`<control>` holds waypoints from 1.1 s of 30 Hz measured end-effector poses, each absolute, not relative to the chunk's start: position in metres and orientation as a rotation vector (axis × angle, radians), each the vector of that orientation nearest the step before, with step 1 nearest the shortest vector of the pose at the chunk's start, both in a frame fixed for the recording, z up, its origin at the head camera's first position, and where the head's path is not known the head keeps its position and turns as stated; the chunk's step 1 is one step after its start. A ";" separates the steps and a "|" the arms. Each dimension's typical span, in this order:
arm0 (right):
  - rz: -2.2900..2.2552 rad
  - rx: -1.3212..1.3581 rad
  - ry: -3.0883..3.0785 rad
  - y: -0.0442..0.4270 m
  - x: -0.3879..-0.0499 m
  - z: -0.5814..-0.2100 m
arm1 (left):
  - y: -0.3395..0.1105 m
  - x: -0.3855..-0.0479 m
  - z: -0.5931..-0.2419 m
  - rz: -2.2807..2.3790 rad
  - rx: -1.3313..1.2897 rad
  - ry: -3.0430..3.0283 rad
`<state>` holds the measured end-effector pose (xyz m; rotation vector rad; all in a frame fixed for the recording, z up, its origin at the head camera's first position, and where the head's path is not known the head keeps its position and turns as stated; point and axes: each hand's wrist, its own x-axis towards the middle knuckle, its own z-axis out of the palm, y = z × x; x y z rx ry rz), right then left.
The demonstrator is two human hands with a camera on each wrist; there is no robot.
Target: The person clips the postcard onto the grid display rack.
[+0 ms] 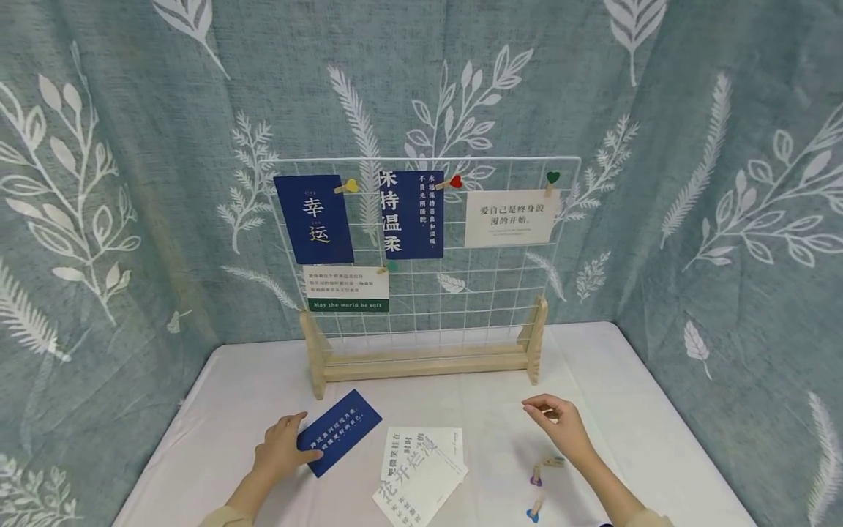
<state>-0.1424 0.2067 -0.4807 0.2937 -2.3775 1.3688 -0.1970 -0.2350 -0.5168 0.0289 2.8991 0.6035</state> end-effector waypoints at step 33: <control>1.371 0.066 -2.573 0.256 -0.132 -0.531 | -0.228 -0.200 -0.523 0.685 -0.202 2.680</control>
